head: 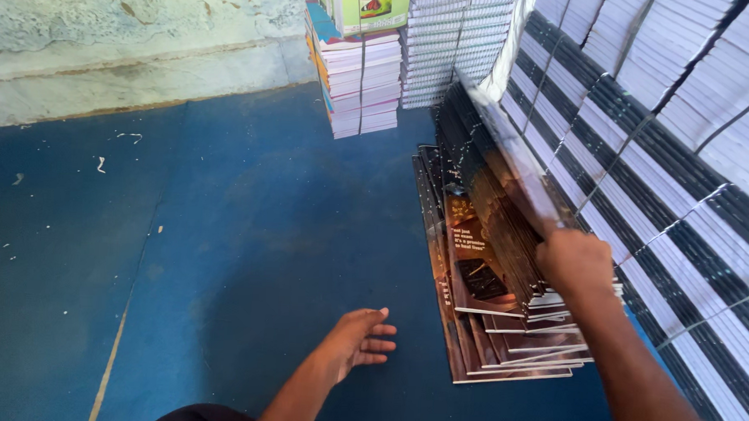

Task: The person sits on the floor and repeatedly picks up individual books from a pile, opens them to check the pages, and places them into a new stack. The person then gathers the stacked books and aligns them neatly.

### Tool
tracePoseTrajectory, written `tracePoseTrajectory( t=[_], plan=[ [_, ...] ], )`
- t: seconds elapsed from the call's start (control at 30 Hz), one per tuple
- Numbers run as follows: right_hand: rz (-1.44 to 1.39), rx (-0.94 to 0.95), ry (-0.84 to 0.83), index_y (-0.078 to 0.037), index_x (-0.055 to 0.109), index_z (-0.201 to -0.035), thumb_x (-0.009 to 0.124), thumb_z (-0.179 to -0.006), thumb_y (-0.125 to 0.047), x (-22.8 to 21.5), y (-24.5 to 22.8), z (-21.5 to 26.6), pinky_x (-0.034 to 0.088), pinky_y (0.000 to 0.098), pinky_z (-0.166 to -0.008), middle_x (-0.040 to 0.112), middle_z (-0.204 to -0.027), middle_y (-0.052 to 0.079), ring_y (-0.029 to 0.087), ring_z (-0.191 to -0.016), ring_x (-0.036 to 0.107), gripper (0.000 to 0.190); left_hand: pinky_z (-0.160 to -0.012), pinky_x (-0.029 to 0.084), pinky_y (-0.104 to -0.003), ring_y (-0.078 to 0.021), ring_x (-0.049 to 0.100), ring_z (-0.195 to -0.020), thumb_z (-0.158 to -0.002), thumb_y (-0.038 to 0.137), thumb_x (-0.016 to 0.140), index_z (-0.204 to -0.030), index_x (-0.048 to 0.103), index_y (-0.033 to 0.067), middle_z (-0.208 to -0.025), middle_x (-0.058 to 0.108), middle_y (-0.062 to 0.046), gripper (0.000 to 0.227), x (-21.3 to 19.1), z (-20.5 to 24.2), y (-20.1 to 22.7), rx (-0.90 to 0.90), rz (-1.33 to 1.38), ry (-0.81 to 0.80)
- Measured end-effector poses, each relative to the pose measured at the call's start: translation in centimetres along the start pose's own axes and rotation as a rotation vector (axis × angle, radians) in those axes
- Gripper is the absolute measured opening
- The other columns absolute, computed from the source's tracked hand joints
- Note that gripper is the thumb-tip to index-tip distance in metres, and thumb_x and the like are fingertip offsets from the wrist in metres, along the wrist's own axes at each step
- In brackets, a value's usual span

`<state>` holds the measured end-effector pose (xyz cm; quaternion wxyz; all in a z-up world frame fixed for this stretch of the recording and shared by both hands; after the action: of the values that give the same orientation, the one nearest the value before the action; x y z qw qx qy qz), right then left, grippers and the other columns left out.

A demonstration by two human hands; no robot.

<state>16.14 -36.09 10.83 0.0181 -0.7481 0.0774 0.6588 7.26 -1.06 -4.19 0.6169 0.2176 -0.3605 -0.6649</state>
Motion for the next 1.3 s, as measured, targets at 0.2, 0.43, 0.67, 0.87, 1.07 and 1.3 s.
tracePoseTrajectory(
  t=[0.2,0.43,0.67,0.87,1.07,1.3],
  plan=[
    [0.081,-0.038,-0.089,-0.008,0.063,-0.127,0.054,-0.098,-0.027,-2.4,-3.8,2.4,0.062,0.0436,-0.069,0.077,-0.092,0.016,0.028,-0.075,0.076,0.036,-0.093,0.059,-0.045,-0.0320,0.068,-0.115,-0.093,0.047,0.060,-0.144,0.046,0.0023,-0.132,0.064,-0.019,0.069,2.5,-1.5,3.4,0.106,0.002,-0.084],
    [0.039,-0.122,-0.036,-0.007,0.064,-0.120,0.052,-0.098,-0.022,-5.0,-6.2,6.2,0.060,0.0408,-0.061,0.076,-0.084,0.014,0.026,-0.066,0.075,0.029,-0.098,0.057,-0.053,-0.0414,0.056,-0.130,-0.084,0.079,0.053,-0.155,0.023,-0.0057,-0.147,0.045,-0.033,0.115,12.3,-2.4,11.5,0.198,0.026,-0.197],
    [0.078,-0.187,0.026,-0.009,0.061,-0.132,0.053,-0.096,-0.019,-7.0,-8.7,9.2,0.055,0.0502,-0.077,0.076,-0.085,0.010,0.026,-0.069,0.075,0.038,-0.078,0.065,-0.049,-0.0368,0.072,-0.096,-0.082,0.050,0.069,-0.128,0.059,-0.0105,-0.113,0.070,-0.027,0.077,15.9,-5.2,17.9,0.348,0.101,-0.072],
    [0.022,-0.244,-0.001,-0.005,0.055,-0.137,0.055,-0.093,-0.018,-8.4,-11.4,10.7,0.059,0.0410,-0.058,0.076,-0.086,0.012,0.028,-0.069,0.075,0.046,-0.069,0.059,-0.047,-0.0344,0.074,-0.084,-0.080,0.017,0.067,-0.102,0.070,-0.0097,-0.097,0.075,-0.024,0.034,12.3,-4.7,19.5,0.530,-0.028,0.289],
    [-0.124,-0.280,0.152,-0.004,0.058,-0.130,0.060,-0.089,-0.024,-10.1,-14.2,11.5,0.059,0.0432,-0.058,0.075,-0.089,0.014,0.031,-0.071,0.075,0.046,-0.083,0.056,-0.046,-0.0396,0.074,-0.096,-0.084,0.024,0.064,-0.101,0.068,-0.0054,-0.102,0.074,-0.028,0.034,8.5,-1.7,21.3,0.690,-0.186,0.468],
    [-0.210,-0.359,-0.003,-0.006,0.057,-0.136,0.057,-0.093,-0.024,-8.0,-18.8,12.1,0.057,0.0461,-0.064,0.076,-0.082,0.016,0.032,-0.069,0.074,0.047,-0.095,0.052,-0.051,-0.0470,0.067,-0.106,-0.086,0.030,0.064,-0.106,0.069,-0.0015,-0.109,0.072,-0.029,0.038,0.9,-0.1,21.2,0.630,-0.498,0.707]
  ],
)
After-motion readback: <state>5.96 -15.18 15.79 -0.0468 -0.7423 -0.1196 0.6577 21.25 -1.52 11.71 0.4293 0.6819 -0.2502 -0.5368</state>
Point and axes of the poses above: each hand's wrist, its own z-axis away from the middle knuckle, its own x-axis out of the palm, y = z × x, the point moved 7 cm from there along -z, towards the middle knuckle
